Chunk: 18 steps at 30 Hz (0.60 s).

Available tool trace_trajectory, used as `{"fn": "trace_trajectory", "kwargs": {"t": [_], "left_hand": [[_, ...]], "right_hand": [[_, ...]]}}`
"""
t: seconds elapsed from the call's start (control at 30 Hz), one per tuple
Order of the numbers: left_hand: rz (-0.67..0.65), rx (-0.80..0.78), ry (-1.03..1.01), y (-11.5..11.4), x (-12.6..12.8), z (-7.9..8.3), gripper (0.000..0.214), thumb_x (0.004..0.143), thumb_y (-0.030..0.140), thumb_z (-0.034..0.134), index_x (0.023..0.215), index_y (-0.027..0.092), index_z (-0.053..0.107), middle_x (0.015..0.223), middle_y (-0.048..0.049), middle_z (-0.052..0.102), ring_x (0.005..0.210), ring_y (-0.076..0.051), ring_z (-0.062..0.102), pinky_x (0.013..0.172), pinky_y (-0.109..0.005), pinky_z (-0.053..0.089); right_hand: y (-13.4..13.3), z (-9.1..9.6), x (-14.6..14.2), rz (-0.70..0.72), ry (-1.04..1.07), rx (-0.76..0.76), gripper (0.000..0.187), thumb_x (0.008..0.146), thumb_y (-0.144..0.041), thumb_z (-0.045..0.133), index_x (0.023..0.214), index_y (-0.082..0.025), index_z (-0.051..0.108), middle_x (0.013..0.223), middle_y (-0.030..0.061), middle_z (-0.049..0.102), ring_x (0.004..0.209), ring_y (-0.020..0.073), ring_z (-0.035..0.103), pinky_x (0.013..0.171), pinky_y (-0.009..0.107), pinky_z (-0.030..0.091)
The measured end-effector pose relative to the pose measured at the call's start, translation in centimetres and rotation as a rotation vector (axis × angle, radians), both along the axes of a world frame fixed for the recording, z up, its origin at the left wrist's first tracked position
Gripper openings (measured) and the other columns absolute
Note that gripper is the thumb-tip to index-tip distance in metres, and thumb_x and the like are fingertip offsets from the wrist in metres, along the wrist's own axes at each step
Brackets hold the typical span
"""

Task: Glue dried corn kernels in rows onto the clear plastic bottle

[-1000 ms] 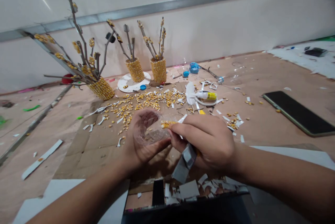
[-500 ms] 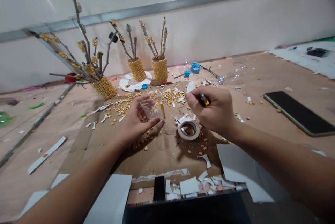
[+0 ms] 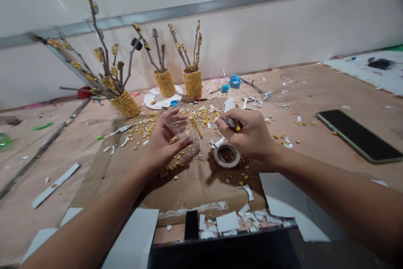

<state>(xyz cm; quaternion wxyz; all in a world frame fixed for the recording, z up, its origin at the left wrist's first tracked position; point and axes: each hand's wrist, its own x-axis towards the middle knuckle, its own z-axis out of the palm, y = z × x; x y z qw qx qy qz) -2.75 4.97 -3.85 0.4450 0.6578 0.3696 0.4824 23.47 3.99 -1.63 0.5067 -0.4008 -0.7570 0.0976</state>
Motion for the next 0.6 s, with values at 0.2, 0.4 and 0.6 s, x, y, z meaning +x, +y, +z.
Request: {"fn": "trace_trajectory", "kwargs": {"t": [0.2,0.4,0.6], "left_hand": [[-0.106,-0.116,-0.09,0.3,2.2,-1.0,0.081,0.075,0.04,0.099,0.14,0.028,0.053,0.138,-0.0125,0.07,0.135,-0.032,0.068,0.119,-0.054,0.055],[-0.091,-0.12,0.002,0.1,1.4,-1.4,0.078,0.077,0.037,0.097,0.141,0.027,0.052,0.14,-0.0145,0.071,0.135,-0.033,0.069,0.115,-0.054,0.058],[-0.012,-0.057,0.094,0.1,-0.1,-0.5,0.08,0.073,0.034,0.099,0.141,0.027,0.056,0.135,-0.0124,0.074,0.128,-0.032,0.073,0.112,-0.055,0.061]], "right_hand": [[0.0,0.0,0.0,-0.046,0.046,0.043,0.012,0.088,-0.017,0.068,0.077,-0.019,0.073,0.065,-0.0017,0.066,0.056,0.0117,0.053,0.057,0.027,0.039],[-0.1,0.0,0.1,-0.047,0.05,0.075,0.012,0.089,-0.019,0.068,0.079,-0.018,0.074,0.066,-0.0014,0.067,0.055,0.011,0.051,0.055,0.026,0.038],[0.0,-0.1,0.4,-0.062,0.052,0.054,0.012,0.086,-0.017,0.066,0.076,-0.019,0.072,0.065,-0.0016,0.065,0.056,0.0117,0.053,0.056,0.027,0.039]]}}
